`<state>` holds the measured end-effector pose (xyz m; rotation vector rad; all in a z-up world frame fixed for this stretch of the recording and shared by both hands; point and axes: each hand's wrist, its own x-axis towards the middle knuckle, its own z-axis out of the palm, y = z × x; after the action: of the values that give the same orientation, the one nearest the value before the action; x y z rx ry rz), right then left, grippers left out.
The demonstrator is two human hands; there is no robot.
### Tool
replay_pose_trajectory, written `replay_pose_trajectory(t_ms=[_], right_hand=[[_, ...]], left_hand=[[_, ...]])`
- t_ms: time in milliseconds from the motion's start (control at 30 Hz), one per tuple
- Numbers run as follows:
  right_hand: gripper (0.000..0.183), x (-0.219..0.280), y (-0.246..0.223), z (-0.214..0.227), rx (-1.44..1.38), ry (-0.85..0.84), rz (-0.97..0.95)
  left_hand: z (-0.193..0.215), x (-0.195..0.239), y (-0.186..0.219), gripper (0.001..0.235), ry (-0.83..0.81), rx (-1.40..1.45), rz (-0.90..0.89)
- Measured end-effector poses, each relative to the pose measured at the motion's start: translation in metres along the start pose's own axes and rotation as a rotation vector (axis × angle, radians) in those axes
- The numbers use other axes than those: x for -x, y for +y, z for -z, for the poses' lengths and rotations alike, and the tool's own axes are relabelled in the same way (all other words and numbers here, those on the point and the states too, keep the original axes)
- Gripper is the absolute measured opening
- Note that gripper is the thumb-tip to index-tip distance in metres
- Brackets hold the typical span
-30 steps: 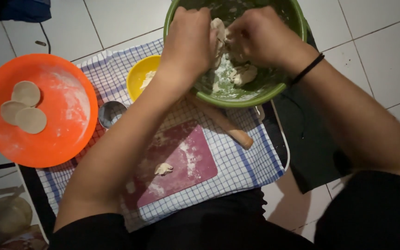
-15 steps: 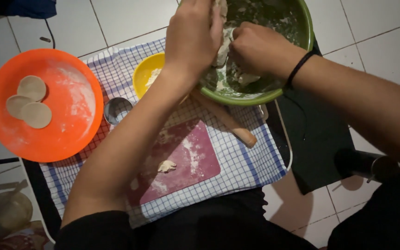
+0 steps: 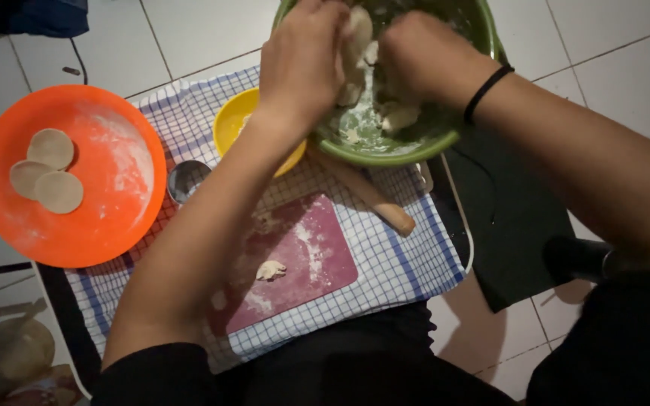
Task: Kneading dough, cutting it into circular shapes using a metal cutter, and hand-shaping the pieces into small balls.
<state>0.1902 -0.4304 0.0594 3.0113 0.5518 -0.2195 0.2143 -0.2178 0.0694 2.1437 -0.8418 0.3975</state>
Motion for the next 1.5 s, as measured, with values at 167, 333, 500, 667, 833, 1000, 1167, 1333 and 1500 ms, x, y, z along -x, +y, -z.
replay_pose_trajectory(t_ms=[167,333,500,667,833,1000,1167,1333,1500], right_hand=[[0.010,-0.003,0.011,-0.004,-0.259,0.125,-0.014],[0.013,0.002,0.006,-0.003,-0.290,0.167,0.035],[0.015,0.004,-0.003,0.014,-0.377,0.067,-0.012],[0.013,-0.014,0.003,0.015,-0.421,0.092,-0.038],[0.016,-0.026,-0.004,0.005,-0.252,0.202,0.079],[0.015,-0.024,-0.006,0.008,-0.374,0.132,0.084],[0.039,-0.026,-0.006,-0.002,-0.363,0.013,-0.027],[0.021,-0.029,-0.003,-0.010,-0.397,0.100,-0.007],[0.020,-0.024,-0.004,-0.001,-0.462,0.163,0.008]], left_hand=[[0.000,-0.004,-0.016,0.016,-0.367,-0.173,-0.140],[0.000,-0.003,-0.020,0.019,-0.273,-0.388,-0.298],[0.010,-0.013,-0.033,0.019,-0.104,-0.270,0.068],[0.021,-0.006,-0.032,0.042,-0.041,0.087,-0.013],[0.020,-0.008,-0.016,0.056,-0.104,0.052,0.058],[0.009,0.000,-0.019,0.066,-0.064,0.073,0.063],[0.007,0.000,-0.021,0.063,-0.054,0.100,0.074],[0.009,0.001,-0.019,0.060,-0.030,0.111,0.066],[0.010,0.000,-0.017,0.054,-0.027,0.112,0.053]])
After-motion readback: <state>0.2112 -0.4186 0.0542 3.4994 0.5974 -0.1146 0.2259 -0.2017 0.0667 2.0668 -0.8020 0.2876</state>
